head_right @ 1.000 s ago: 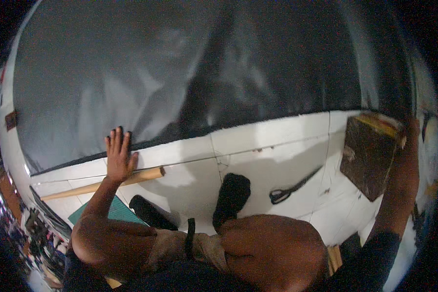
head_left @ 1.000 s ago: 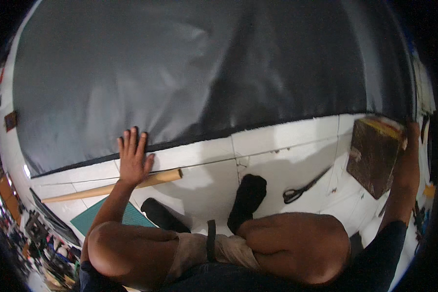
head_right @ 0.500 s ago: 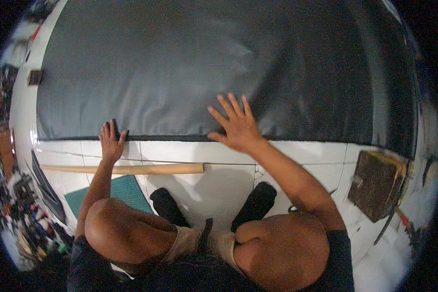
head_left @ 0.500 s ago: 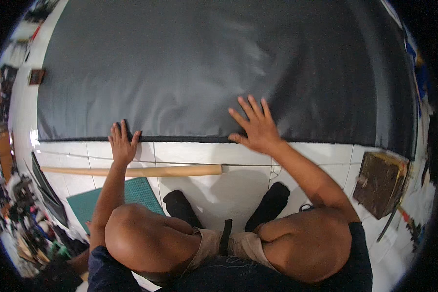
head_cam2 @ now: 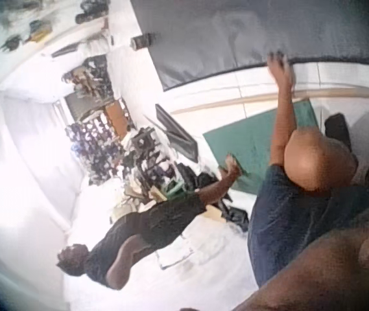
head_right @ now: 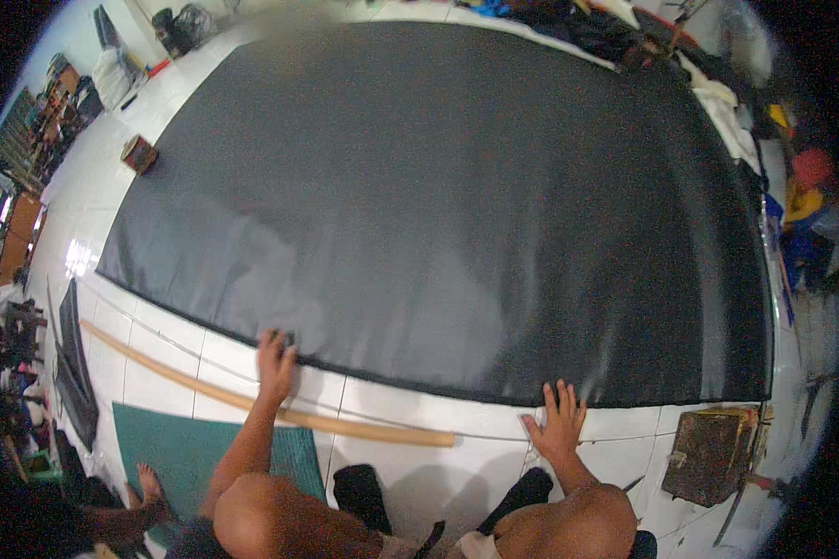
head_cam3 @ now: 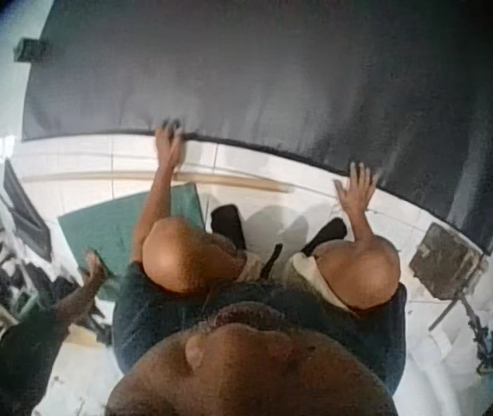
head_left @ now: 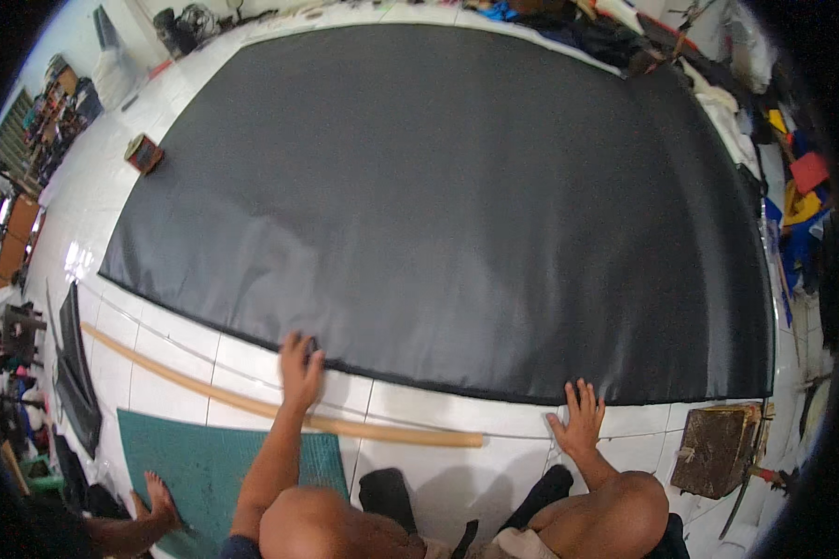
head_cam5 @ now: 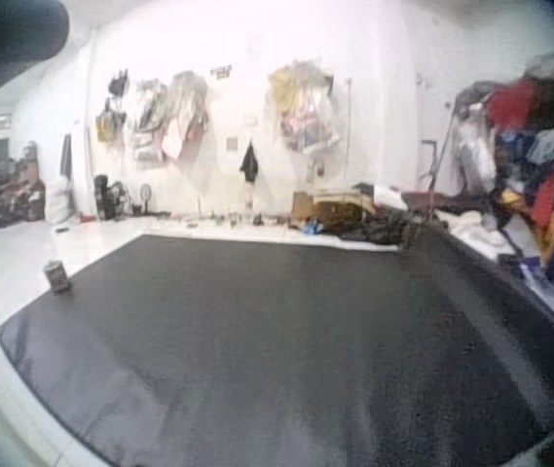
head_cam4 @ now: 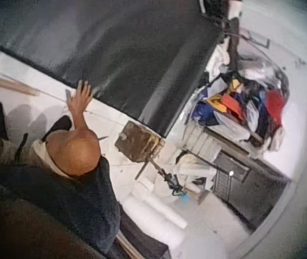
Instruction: The person cuts a large piece of black fabric using shears, then smooths and aligns the edges.
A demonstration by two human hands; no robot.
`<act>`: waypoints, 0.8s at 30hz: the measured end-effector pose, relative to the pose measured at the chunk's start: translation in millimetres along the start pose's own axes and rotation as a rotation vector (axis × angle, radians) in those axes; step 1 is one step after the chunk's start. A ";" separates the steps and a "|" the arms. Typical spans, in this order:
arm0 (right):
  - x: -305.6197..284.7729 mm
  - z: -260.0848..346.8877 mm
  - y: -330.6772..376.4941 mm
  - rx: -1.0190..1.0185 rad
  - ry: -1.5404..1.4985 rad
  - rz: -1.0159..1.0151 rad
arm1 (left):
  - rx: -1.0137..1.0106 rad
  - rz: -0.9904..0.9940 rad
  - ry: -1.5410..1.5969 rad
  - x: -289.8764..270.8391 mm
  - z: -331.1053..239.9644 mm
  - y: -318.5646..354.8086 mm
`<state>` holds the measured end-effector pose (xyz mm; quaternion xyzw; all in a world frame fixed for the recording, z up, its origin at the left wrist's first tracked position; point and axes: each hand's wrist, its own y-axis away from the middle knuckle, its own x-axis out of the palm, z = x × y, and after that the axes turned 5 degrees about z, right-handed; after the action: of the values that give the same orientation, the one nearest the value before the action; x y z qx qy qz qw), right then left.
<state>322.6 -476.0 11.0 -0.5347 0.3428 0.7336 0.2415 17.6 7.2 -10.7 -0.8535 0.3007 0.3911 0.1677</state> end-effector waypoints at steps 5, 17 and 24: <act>-23.7 43.0 -10.7 -0.136 -0.066 -0.113 | -0.812 -0.411 -0.452 -55.9 23.9 46.5; -53.3 139.2 -12.1 -0.632 0.172 0.287 | -0.590 -0.659 0.657 -19.1 1.5 52.4; -48.0 122.9 -25.8 -0.461 -0.043 0.213 | -0.249 -0.293 0.247 0.9 -73.1 -25.8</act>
<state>280.1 -365.0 74.1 -0.5208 0.2158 0.8249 0.0419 76.1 -11.6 36.6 -0.9436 0.1413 0.2891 0.0780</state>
